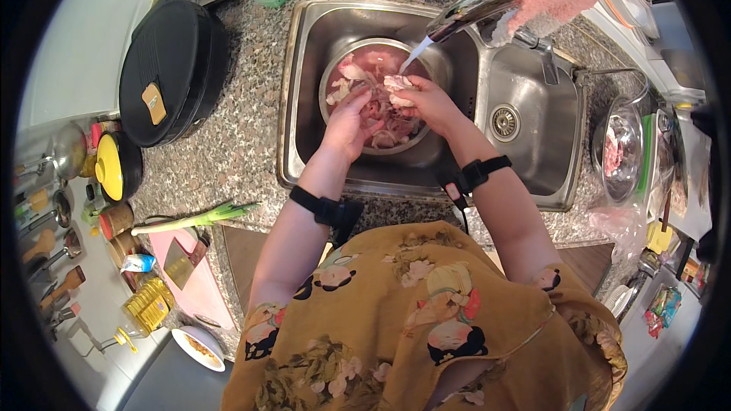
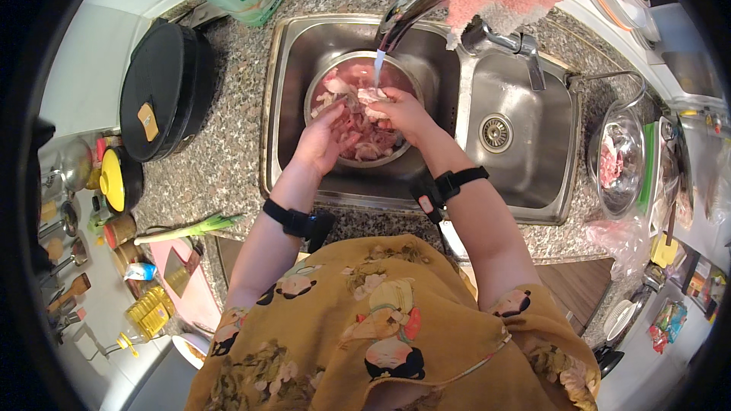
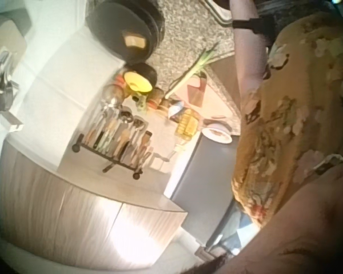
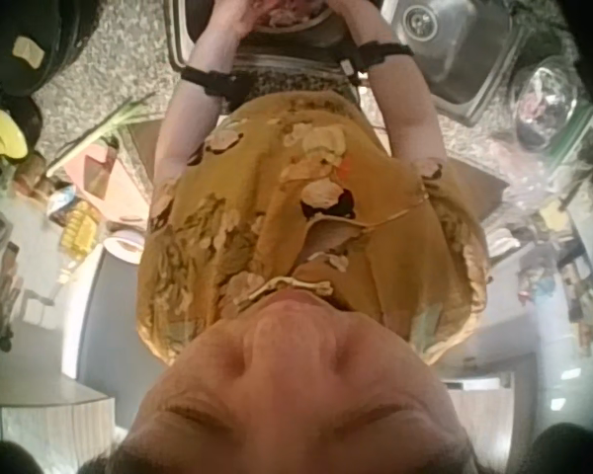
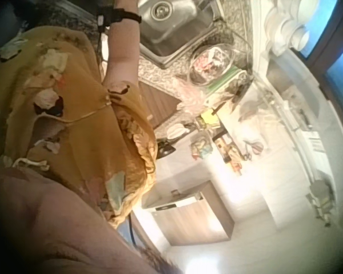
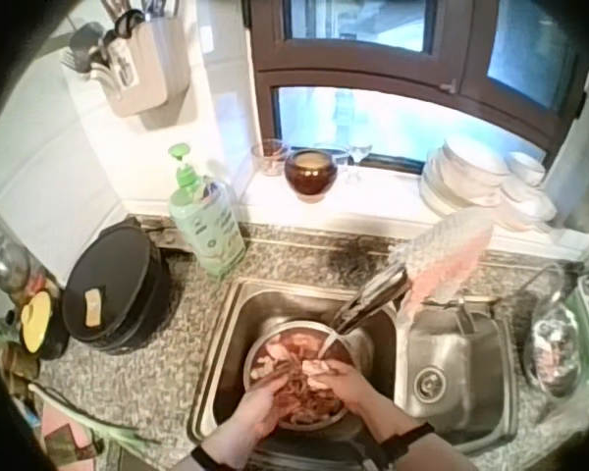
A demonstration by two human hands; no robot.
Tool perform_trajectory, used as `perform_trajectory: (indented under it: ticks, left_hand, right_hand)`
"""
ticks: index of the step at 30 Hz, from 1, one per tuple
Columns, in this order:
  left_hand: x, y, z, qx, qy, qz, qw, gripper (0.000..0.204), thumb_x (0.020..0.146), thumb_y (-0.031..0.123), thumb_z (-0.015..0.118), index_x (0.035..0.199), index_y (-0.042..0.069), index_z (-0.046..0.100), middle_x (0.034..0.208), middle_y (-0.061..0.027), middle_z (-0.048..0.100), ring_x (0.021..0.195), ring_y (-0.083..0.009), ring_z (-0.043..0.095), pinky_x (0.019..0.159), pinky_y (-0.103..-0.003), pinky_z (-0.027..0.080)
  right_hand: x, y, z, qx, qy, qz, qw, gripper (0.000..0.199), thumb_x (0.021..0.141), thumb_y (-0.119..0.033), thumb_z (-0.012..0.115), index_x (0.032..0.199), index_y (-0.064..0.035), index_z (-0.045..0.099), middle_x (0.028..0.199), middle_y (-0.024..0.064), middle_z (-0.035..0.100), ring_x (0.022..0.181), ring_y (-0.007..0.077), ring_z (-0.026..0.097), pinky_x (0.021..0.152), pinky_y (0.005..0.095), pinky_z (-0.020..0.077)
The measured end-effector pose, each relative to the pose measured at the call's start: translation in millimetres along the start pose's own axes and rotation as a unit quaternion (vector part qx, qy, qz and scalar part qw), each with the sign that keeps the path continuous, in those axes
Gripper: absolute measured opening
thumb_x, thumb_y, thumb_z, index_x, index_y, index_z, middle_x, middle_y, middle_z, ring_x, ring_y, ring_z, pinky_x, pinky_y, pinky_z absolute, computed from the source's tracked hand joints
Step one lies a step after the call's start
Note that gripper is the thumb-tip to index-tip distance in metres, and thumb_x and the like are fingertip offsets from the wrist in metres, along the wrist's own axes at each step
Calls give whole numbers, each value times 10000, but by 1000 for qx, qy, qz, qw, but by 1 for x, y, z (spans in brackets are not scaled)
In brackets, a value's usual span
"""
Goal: The person washes pieces of raw meat by hand in a metal bowl under running tap water in a kitchen sink. They repeatedly rinse and separate the meat pieces, occasionally retrieving a second bowl from a cabinet and placing it nearby.
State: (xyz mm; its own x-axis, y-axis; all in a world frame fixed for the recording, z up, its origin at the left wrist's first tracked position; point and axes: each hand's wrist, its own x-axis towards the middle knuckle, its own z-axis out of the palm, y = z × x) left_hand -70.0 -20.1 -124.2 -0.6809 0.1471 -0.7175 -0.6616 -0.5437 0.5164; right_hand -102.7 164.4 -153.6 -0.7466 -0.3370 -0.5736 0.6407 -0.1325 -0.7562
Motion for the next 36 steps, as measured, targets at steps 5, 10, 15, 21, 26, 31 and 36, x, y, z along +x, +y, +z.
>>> perform_trajectory:
  ticks: [5,10,15,21,26,31,36]
  left_hand:
    - [14,7,17,11,-74,-26,997,433,952,433,453,1251,120,483,1125,-37,580,1015,-180,543,834,-352,470]
    - [9,6,18,-27,-152,-14,988,455,967,428,417,1271,92,464,1199,-68,571,1043,-198,586,831,-356,500]
    - [-2,9,13,-40,-131,4,991,351,951,313,489,1203,71,525,1137,-73,610,1010,-181,610,841,-350,511]
    - [-7,21,3,-38,-83,10,996,329,925,289,528,1155,56,562,1124,-74,622,1008,-193,598,890,-353,467]
    - [-6,34,7,-5,-123,2,992,385,929,381,519,1149,69,561,1037,-49,636,896,-156,612,750,-296,510]
    - [-12,45,31,-21,-205,17,978,346,935,379,522,1070,65,577,947,-42,633,806,-133,608,627,-253,518]
    - [-18,49,46,37,-148,35,988,319,921,224,570,1193,59,540,1066,-73,625,930,-157,622,777,-292,522]
  right_hand:
    - [-34,-42,22,77,-83,28,993,274,904,-205,581,1153,-92,569,1006,0,635,860,93,606,677,244,474]
    - [-41,-56,28,104,-111,43,987,270,918,-223,555,1155,-94,568,1004,9,641,841,108,615,667,256,483]
    - [-33,-56,21,-159,-43,-10,986,281,909,-191,552,1157,-65,589,958,21,639,798,104,601,686,252,478]
    - [-27,-44,19,-253,-22,-303,918,231,883,-113,569,1085,-12,618,917,40,637,786,111,577,697,262,459]
    - [-35,-55,25,-339,-25,-361,868,228,819,-59,599,1045,-53,629,925,89,631,801,235,603,738,306,475]
    - [-51,-73,33,-519,49,-473,710,269,737,-38,615,1000,-89,646,1000,106,597,915,316,582,795,386,477]
    - [-49,-73,37,-396,92,-452,794,359,719,47,582,1036,-111,640,992,96,571,933,282,587,837,346,469]
